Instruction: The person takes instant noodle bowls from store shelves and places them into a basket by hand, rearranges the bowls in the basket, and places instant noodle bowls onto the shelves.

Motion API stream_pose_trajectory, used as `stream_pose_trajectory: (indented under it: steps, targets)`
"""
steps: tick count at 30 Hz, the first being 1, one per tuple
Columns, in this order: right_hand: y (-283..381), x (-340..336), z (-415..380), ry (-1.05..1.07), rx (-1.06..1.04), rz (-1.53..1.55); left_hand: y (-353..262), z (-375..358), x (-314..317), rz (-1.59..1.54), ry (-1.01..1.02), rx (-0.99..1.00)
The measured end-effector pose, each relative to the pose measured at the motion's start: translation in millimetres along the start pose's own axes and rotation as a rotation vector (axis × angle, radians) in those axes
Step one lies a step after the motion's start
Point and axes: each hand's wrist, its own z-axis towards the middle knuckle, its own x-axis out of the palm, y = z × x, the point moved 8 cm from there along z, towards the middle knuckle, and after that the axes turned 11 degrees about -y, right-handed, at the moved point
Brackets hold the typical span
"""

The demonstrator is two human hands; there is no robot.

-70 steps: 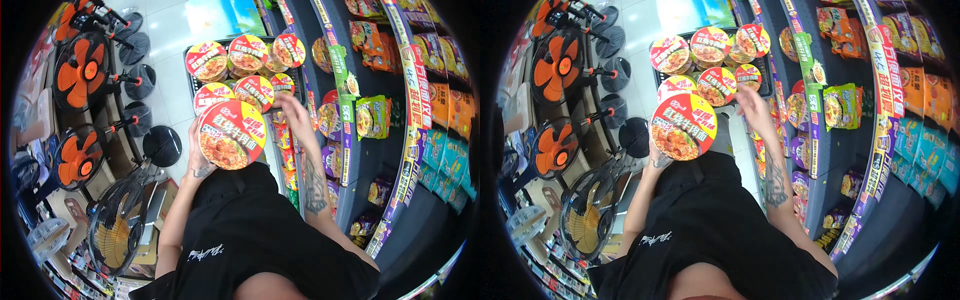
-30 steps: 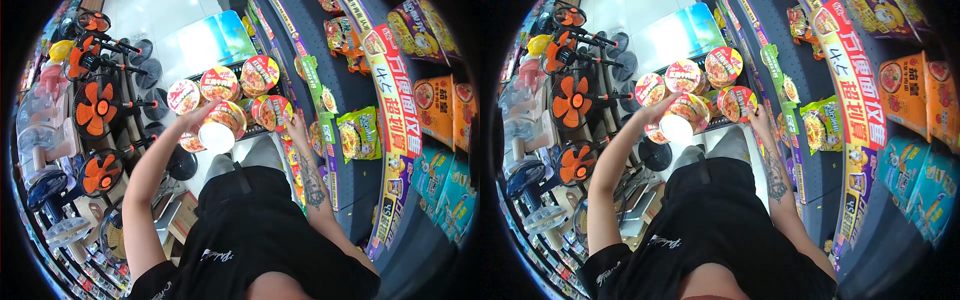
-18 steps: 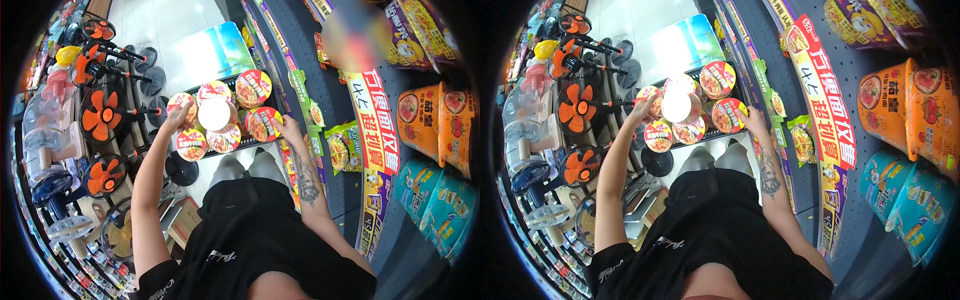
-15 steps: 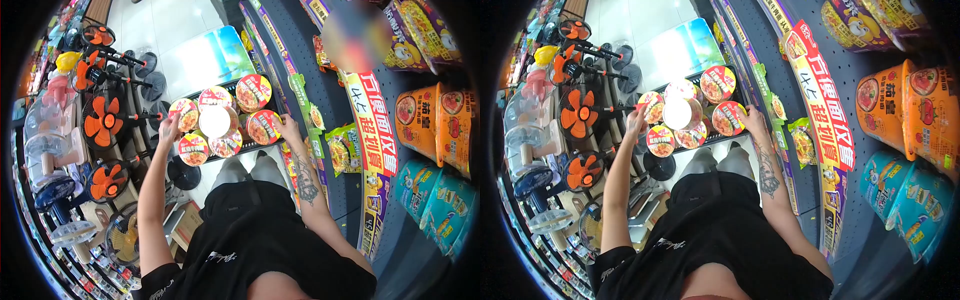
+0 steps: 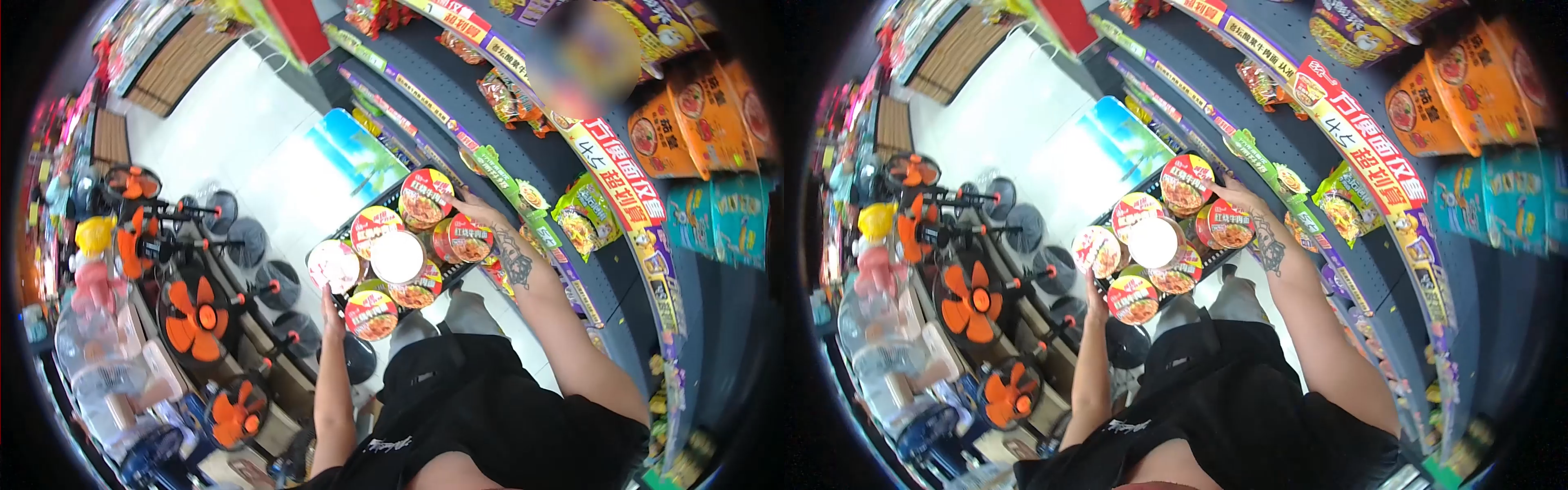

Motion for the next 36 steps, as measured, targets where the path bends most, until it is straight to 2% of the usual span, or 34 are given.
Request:
stream_pose_trajectory:
  steps: [1, 3, 6, 7, 8, 10, 11, 13, 15, 16, 18, 19, 21, 22, 24, 26, 28, 30, 33, 35, 36]
  targets:
    - [-12, 3, 10, -0.028, 0.012, 0.014, 6, 9, -4, -0.049, -0.032, -0.043]
    - [-21, 14, 21, -0.045, -0.151, 0.033, -3, 4, 4, -0.173, 0.001, -0.024]
    - [28, -10, -63, -0.032, -0.057, 0.036, -23, -9, 15, -0.188, 0.065, 0.06]
    - [9, 4, -49, 0.018, -0.147, 0.16, -27, -8, 17, -0.192, 0.115, 0.074]
    - [-25, 13, -33, -0.05, -0.14, 0.142, -30, -3, 17, -0.196, 0.165, 0.088]
    - [-19, -2, -88, -0.098, -0.022, 0.035, -32, 13, 10, -0.079, 0.183, 0.133]
    - [-52, 13, -75, -0.19, -0.104, 0.179, -38, 11, 12, -0.04, 0.204, 0.13]
    - [-86, 18, -99, -0.263, -0.043, 0.225, -49, 11, 14, 0.097, 0.235, 0.114]
    - [-123, 24, -123, -0.373, -0.005, 0.292, -65, -2, 37, 0.152, 0.343, 0.139]
    - [-94, 3, -178, -0.392, 0.054, 0.309, -73, -10, 49, 0.187, 0.393, 0.152]
    - [-185, 38, -159, -0.574, 0.015, 0.39, -89, -36, 77, 0.307, 0.436, 0.164]
    - [-179, 30, -190, -0.613, 0.027, 0.413, -92, -46, 89, 0.346, 0.478, 0.171]
    - [-187, 27, -257, -0.507, 0.263, 0.497, -90, -59, 115, 0.424, 0.542, 0.183]
    - [-200, 30, -276, -0.484, 0.277, 0.546, -87, -72, 131, 0.445, 0.606, 0.178]
    - [-213, 27, -336, -0.654, 0.301, 0.658, -74, -72, 156, 0.566, 0.651, 0.253]
    - [-249, 38, -394, -0.718, 0.51, 0.658, -48, -83, 189, 0.688, 0.764, 0.219]
    - [-286, 51, -444, -0.827, 0.59, 0.681, -18, -125, 220, 0.795, 0.811, 0.223]
    - [-341, 74, -488, -0.854, 0.702, 0.717, 31, -157, 253, 0.879, 0.877, 0.131]
    - [-390, 98, -590, -1.061, 0.761, 0.821, 103, -218, 288, 1.07, 0.996, 0.197]
    - [-417, 114, -659, -1.142, 0.798, 0.864, 159, -269, 305, 1.142, 1.079, 0.206]
    - [-435, 127, -694, -1.202, 0.853, 0.896, 189, -322, 306, 1.138, 1.118, 0.176]
